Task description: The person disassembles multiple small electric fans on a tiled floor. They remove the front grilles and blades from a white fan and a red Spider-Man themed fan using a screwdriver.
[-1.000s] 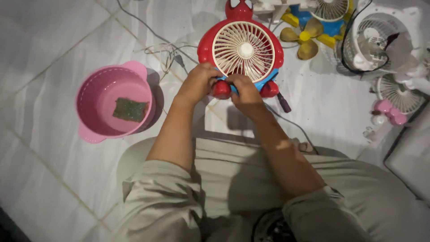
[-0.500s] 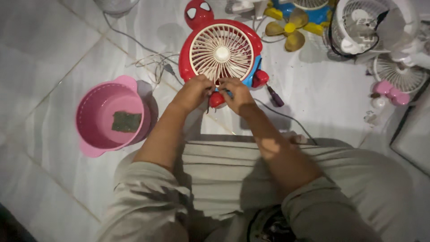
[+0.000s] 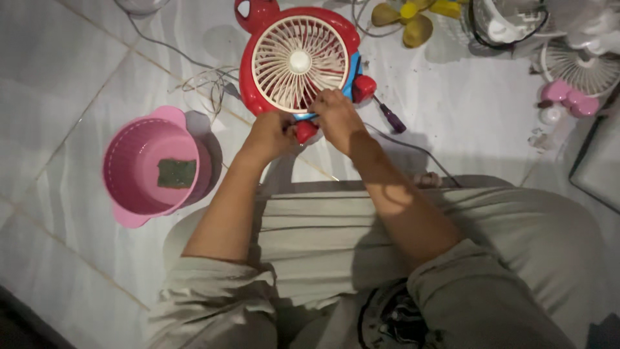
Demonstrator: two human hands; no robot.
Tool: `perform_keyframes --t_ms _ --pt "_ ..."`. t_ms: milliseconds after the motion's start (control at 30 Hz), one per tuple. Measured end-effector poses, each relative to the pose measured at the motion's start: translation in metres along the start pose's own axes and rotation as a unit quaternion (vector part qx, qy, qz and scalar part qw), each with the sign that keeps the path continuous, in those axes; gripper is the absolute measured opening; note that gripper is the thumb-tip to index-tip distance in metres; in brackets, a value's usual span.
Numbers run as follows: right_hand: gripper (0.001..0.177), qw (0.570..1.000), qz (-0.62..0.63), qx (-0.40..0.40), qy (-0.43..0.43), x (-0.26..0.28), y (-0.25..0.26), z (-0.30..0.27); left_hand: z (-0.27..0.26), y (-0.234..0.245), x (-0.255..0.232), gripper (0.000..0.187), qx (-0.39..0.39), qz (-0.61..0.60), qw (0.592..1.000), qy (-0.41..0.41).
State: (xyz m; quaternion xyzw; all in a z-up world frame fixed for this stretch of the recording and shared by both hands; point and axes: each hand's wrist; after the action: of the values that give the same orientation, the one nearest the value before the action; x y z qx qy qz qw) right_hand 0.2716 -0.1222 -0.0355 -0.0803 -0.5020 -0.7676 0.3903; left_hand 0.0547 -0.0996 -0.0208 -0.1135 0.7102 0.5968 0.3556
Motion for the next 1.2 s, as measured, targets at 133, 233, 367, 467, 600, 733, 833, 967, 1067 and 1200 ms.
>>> perform_keyframes --t_ms 133,233,367,467,600,733,833,967,1067,1200 --pt "0.009 0.999 -0.013 0.011 0.033 -0.005 -0.008 -0.001 0.005 -0.019 0.019 0.008 -0.085 0.002 0.996 -0.020" --pt "0.015 0.999 -0.002 -0.025 0.043 -0.003 -0.006 -0.005 0.007 -0.025 0.026 0.008 -0.076 -0.082 0.993 0.032" --pt "0.016 0.998 0.017 -0.058 0.006 0.003 -0.010 -0.002 0.011 -0.025 0.013 0.017 -0.081 -0.271 0.959 0.030" --pt "0.013 0.985 0.141 -0.068 -0.071 0.003 -0.014 0.003 0.009 -0.021 0.000 0.028 -0.101 -0.123 0.983 -0.093" --pt "0.010 0.938 0.300 -0.042 -0.169 -0.005 -0.014 0.005 0.010 -0.024 -0.009 0.021 -0.132 -0.087 0.980 -0.122" --pt "0.011 0.956 0.260 -0.055 -0.124 -0.006 -0.015 0.005 0.014 -0.027 -0.004 0.011 -0.157 -0.096 0.979 -0.082" --pt "0.013 0.966 0.231 -0.095 -0.061 0.002 -0.009 0.010 0.013 -0.030 -0.002 0.011 -0.145 -0.137 0.979 -0.048" --pt "0.036 0.987 0.145 -0.019 -0.067 0.017 0.008 0.014 0.011 -0.034 0.004 0.011 -0.112 -0.192 0.975 -0.002" --pt "0.034 0.987 0.109 0.024 -0.117 0.023 0.013 0.020 0.012 -0.042 0.004 0.008 -0.108 -0.250 0.962 -0.016" --pt "0.039 0.982 0.046 0.120 -0.142 0.024 0.010 0.034 0.006 -0.028 0.003 0.017 -0.086 -0.181 0.975 -0.099"
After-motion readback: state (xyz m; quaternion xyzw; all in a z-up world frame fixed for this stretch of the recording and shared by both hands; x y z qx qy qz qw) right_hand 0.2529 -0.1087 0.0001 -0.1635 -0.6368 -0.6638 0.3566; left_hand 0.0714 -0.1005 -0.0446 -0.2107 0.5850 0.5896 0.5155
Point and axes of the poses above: each hand's wrist, its own z-axis towards the middle knuckle, its own y-axis out of the back of the hand, x = y × z, and after that the axes turned 4 degrees about -x, right-handed
